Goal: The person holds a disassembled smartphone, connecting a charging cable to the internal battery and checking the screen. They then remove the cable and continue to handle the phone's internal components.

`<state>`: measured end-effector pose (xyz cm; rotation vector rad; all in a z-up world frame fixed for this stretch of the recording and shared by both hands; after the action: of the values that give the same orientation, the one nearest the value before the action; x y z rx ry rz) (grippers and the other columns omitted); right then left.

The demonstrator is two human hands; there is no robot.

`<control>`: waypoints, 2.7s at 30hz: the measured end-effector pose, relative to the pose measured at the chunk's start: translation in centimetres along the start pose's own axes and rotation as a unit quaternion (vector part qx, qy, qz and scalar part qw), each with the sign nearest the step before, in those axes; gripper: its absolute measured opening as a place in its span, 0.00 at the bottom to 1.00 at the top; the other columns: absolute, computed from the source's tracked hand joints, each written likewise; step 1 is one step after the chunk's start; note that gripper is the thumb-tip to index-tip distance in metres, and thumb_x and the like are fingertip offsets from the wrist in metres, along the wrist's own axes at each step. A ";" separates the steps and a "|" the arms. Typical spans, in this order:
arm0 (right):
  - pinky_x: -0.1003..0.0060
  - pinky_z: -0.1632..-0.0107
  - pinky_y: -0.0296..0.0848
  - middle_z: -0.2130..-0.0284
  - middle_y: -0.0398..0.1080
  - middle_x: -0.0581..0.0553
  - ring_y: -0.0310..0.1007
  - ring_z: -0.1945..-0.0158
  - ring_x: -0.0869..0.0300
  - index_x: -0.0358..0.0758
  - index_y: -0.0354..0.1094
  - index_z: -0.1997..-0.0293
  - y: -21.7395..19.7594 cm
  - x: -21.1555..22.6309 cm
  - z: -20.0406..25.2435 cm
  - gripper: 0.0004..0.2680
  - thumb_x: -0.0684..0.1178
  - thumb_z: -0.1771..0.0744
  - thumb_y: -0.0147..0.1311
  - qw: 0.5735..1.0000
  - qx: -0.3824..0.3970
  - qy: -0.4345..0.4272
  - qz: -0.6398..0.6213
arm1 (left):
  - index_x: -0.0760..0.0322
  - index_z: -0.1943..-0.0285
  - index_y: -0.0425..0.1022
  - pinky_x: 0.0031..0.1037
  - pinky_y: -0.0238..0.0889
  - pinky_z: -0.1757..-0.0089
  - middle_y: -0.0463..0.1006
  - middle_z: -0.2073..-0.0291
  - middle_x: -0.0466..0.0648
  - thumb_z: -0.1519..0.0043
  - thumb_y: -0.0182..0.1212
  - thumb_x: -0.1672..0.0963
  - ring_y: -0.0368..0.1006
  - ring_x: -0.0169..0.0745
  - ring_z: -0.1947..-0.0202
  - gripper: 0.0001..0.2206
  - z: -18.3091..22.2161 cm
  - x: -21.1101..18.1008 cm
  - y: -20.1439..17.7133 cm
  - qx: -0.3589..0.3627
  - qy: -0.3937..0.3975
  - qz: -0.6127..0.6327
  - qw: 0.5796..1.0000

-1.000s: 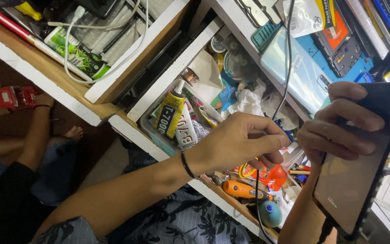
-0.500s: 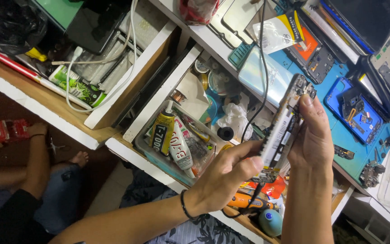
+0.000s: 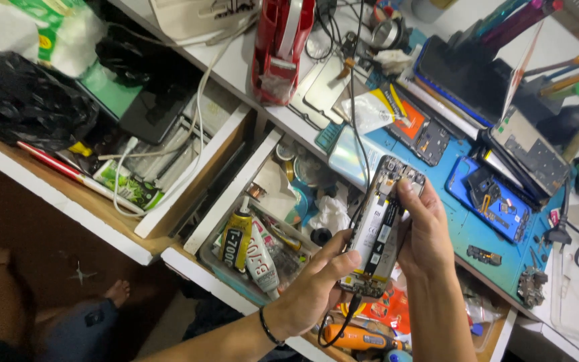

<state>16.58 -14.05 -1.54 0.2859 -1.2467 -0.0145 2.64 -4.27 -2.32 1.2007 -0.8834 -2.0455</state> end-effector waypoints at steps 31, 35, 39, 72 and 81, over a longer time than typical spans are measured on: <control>0.56 0.71 0.83 0.71 0.76 0.34 0.82 0.66 0.43 0.38 0.62 0.55 2.3 0.5 -1.1 0.08 0.49 0.32 0.56 0.971 0.170 0.168 0.004 | 0.58 0.18 0.52 0.37 0.74 0.49 0.72 0.44 0.57 0.36 0.71 0.55 0.74 0.50 0.46 0.38 -3.3 1.3 0.5 0.245 -0.002 0.218 0.945; 0.64 0.84 0.69 0.70 0.75 0.33 0.73 0.79 0.53 0.34 0.63 0.57 4.6 1.9 -0.3 0.09 0.50 0.31 0.52 0.958 0.218 0.167 0.080 | 0.57 0.22 0.57 0.34 0.77 0.51 0.77 0.45 0.53 0.39 0.73 0.57 0.77 0.51 0.45 0.36 -3.2 0.2 1.2 0.239 0.037 0.171 0.955; 0.53 0.62 0.82 0.58 0.77 0.26 0.81 0.57 0.41 0.27 0.66 0.57 5.9 2.5 -0.4 0.12 0.51 0.32 0.50 0.938 0.280 0.140 0.146 | 0.60 0.26 0.58 0.34 0.75 0.49 0.75 0.42 0.54 0.44 0.73 0.60 0.77 0.54 0.46 0.36 -3.8 -0.2 1.5 0.230 0.080 0.121 0.962; 0.48 0.39 0.78 0.46 0.71 0.43 0.77 0.45 0.45 0.49 0.57 0.28 -1.6 11.3 1.3 0.29 0.74 0.34 0.45 0.961 0.151 -0.084 0.217 | 0.61 0.47 0.72 0.30 0.80 0.55 0.75 0.54 0.48 0.48 0.77 0.57 0.75 0.33 0.52 0.22 -6.4 -7.1 8.1 0.121 0.305 0.082 0.941; 0.59 0.19 0.73 0.32 0.61 0.53 0.67 0.29 0.61 0.49 0.58 0.32 -10.7 11.4 1.4 0.13 0.61 0.21 0.39 0.897 0.114 -0.279 0.323 | 0.60 0.43 0.72 0.40 0.84 0.62 0.75 0.49 0.48 0.57 0.78 0.48 0.73 0.42 0.42 0.33 -7.8 -9.5 9.4 0.075 0.335 0.074 0.936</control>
<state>20.43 -26.52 7.09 0.0497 -1.8732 0.6694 15.09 -4.57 6.92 1.7069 -0.7598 -1.3126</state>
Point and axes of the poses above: each hand's wrist, its own z-axis away from the middle knuckle, its own y-axis out of the palm, x = y × z, the point moved 7 cm from there along -z, towards the middle knuckle
